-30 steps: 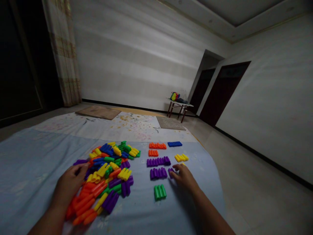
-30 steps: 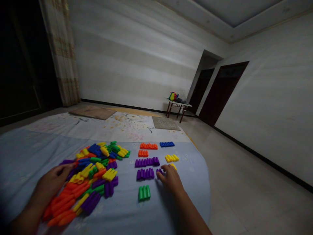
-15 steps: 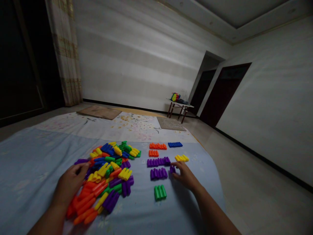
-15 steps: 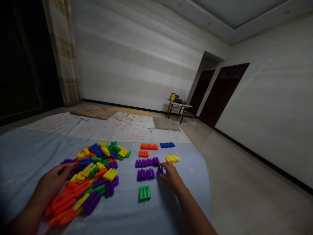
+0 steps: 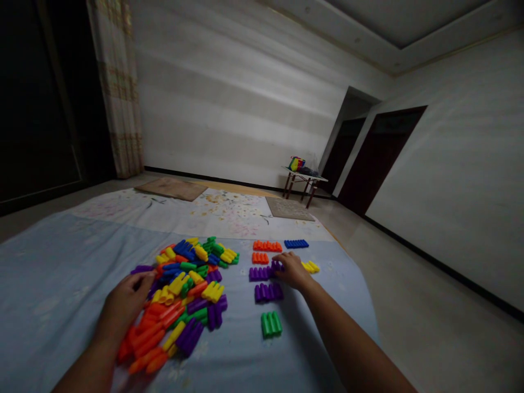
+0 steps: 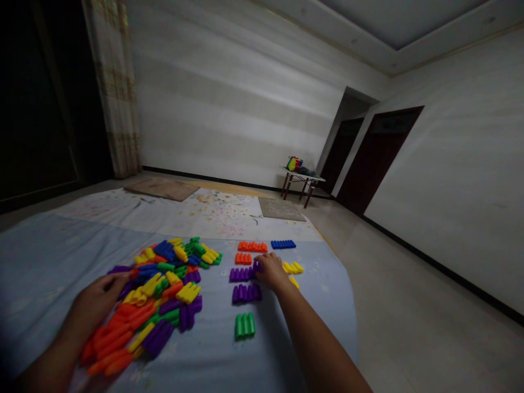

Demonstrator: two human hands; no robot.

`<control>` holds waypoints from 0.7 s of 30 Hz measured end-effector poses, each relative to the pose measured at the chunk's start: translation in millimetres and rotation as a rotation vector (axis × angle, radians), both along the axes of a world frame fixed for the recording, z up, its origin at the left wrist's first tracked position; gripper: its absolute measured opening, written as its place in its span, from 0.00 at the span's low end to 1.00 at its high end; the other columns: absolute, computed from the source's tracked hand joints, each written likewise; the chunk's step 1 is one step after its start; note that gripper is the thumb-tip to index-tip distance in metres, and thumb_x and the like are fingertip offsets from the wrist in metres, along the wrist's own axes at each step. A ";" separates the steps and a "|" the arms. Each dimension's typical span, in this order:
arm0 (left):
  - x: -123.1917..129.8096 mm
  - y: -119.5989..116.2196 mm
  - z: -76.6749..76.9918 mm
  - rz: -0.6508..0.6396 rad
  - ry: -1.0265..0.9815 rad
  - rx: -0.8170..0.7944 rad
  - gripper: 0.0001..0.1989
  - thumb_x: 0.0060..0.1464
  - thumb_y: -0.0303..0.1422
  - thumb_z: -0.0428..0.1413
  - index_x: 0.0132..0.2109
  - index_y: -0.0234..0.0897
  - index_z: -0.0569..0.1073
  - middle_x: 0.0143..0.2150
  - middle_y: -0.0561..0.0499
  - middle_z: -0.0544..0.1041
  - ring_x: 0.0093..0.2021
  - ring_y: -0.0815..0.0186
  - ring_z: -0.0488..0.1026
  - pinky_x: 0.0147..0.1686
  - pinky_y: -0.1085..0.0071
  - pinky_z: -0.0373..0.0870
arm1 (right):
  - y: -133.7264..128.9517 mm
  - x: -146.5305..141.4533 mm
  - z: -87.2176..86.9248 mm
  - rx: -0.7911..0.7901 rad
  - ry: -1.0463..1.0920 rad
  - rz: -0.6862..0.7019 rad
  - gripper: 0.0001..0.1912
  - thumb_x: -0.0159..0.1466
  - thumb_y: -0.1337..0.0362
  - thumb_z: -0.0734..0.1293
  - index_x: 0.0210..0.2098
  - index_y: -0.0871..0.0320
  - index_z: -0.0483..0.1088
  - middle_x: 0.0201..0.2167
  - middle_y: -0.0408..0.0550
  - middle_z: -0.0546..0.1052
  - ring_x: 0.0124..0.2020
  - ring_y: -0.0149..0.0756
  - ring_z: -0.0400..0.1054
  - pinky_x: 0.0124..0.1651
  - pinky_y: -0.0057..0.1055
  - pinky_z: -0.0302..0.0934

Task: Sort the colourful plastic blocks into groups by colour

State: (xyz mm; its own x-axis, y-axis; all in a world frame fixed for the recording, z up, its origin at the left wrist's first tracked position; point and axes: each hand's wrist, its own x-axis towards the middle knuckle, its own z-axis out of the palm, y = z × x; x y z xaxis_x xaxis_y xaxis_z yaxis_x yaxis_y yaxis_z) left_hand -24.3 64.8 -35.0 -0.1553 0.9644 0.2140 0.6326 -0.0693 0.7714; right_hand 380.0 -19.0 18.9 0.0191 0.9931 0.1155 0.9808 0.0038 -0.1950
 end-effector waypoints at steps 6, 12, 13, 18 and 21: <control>-0.2 0.1 -1.2 -0.029 0.001 -0.001 0.22 0.50 0.47 0.47 0.39 0.34 0.75 0.39 0.46 0.78 0.40 0.61 0.73 0.38 0.73 0.67 | -0.7 0.3 -3.5 -0.021 -0.042 -0.018 0.21 0.55 0.66 0.65 0.50 0.54 0.69 0.47 0.52 0.72 0.50 0.46 0.59 0.47 0.38 0.50; 0.1 -1.0 1.4 -0.021 0.023 -0.043 0.23 0.50 0.47 0.47 0.40 0.33 0.75 0.41 0.45 0.77 0.42 0.61 0.73 0.40 0.73 0.67 | -5.0 1.8 -6.1 0.034 0.014 -0.021 0.22 0.55 0.67 0.65 0.50 0.54 0.68 0.49 0.50 0.72 0.51 0.44 0.59 0.49 0.37 0.50; 0.1 -1.4 1.9 -0.014 0.030 -0.043 0.23 0.50 0.47 0.46 0.40 0.33 0.75 0.41 0.45 0.77 0.41 0.61 0.73 0.39 0.73 0.67 | -5.7 2.3 -6.6 0.035 0.020 -0.025 0.21 0.56 0.67 0.64 0.50 0.55 0.68 0.48 0.50 0.72 0.51 0.44 0.59 0.49 0.36 0.50; 0.3 -1.3 1.5 -0.007 0.039 -0.006 0.22 0.49 0.47 0.48 0.38 0.34 0.76 0.38 0.46 0.78 0.39 0.62 0.73 0.36 0.73 0.67 | -9.0 4.3 -7.8 0.056 0.065 -0.033 0.18 0.58 0.67 0.63 0.48 0.54 0.70 0.46 0.49 0.74 0.50 0.42 0.61 0.49 0.35 0.51; -0.4 1.3 -1.5 -0.006 0.030 0.019 0.21 0.48 0.46 0.47 0.37 0.34 0.76 0.37 0.47 0.78 0.38 0.62 0.73 0.35 0.73 0.68 | -8.6 3.7 -7.9 0.084 0.100 -0.023 0.18 0.58 0.66 0.63 0.48 0.54 0.69 0.47 0.48 0.73 0.52 0.42 0.60 0.51 0.36 0.51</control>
